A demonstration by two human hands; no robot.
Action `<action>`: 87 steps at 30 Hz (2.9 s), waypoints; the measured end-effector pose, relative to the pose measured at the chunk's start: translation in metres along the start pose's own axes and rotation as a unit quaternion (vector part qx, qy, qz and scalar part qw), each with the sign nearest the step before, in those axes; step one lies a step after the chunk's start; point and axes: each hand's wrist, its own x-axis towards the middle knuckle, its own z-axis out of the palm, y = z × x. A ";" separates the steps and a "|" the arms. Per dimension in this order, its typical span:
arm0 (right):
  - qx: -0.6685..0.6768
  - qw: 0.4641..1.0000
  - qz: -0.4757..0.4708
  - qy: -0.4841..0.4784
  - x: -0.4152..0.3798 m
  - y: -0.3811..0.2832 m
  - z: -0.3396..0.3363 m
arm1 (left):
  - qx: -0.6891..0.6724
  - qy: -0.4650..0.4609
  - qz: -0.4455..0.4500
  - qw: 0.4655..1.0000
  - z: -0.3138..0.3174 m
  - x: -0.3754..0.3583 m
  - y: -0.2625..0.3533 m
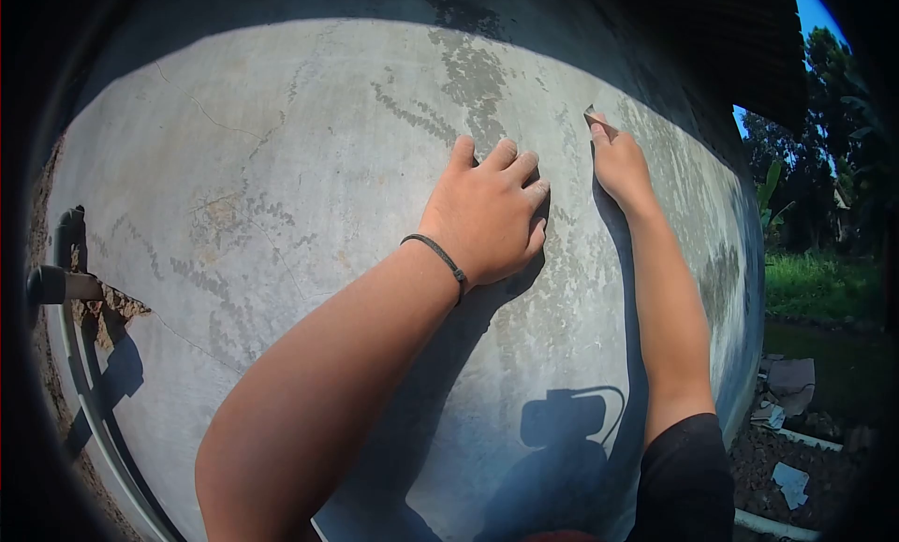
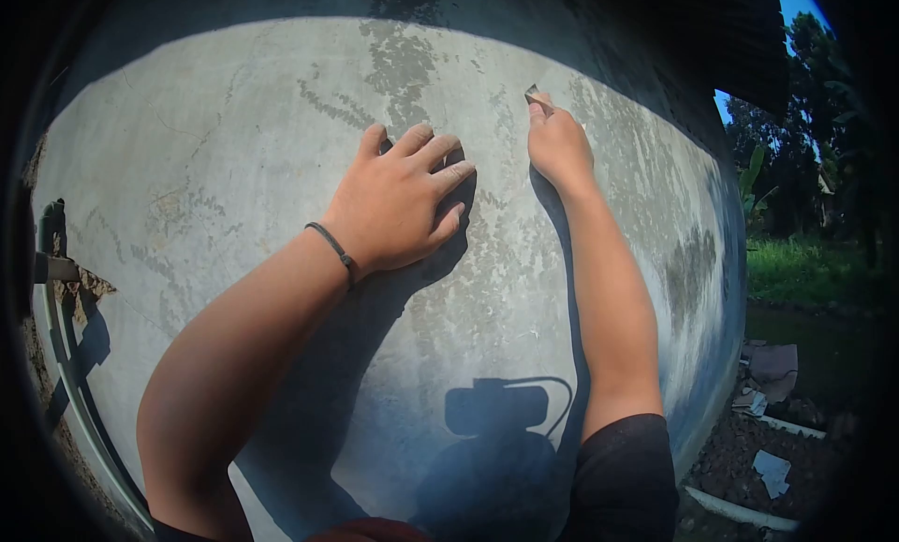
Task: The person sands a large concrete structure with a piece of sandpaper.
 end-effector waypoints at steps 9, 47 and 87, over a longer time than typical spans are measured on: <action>-0.067 0.997 0.019 -0.039 -0.011 0.007 -0.016 | -0.013 -0.025 0.015 0.999 -0.005 -0.009 -0.006; -0.112 0.990 -0.019 -0.079 -0.020 -0.040 -0.024 | -0.006 -0.044 0.044 0.998 -0.009 -0.013 -0.016; -0.160 0.978 -0.115 -0.063 0.003 -0.032 -0.019 | -0.014 0.022 0.038 0.999 0.011 0.017 -0.019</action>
